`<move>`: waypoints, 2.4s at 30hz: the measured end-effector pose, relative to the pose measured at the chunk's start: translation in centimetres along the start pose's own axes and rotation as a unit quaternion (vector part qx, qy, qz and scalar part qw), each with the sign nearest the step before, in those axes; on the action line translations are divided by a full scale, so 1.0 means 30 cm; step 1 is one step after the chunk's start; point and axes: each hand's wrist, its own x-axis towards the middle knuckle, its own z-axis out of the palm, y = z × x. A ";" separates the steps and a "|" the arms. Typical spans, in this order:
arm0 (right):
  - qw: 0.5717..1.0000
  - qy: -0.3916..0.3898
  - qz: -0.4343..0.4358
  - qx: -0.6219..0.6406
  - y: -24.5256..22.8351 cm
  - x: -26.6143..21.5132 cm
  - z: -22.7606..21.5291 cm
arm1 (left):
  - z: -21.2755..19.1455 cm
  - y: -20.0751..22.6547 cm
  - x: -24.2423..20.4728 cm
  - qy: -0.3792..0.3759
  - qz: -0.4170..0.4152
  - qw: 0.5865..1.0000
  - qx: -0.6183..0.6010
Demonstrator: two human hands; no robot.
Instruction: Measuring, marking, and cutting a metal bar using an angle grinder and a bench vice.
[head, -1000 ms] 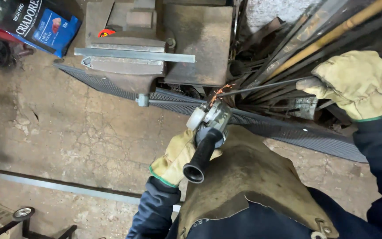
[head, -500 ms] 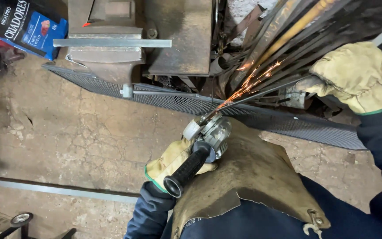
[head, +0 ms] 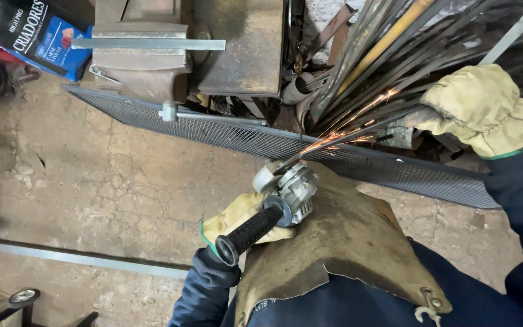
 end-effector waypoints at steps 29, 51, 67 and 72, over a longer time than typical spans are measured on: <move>0.979 0.120 0.159 -0.045 -0.362 0.224 0.426 | 0.036 -0.205 -0.119 0.329 0.290 0.401 0.804; 0.958 0.224 0.135 -0.119 -0.739 1.091 0.670 | 0.106 0.176 -0.595 0.344 0.274 0.382 0.813; 0.866 0.071 0.101 0.484 -1.156 0.555 0.686 | 0.404 0.134 -0.194 0.237 0.398 0.516 0.721; 0.754 0.060 0.133 0.641 -1.003 0.503 0.719 | 0.603 0.056 -0.205 0.266 0.327 0.322 0.848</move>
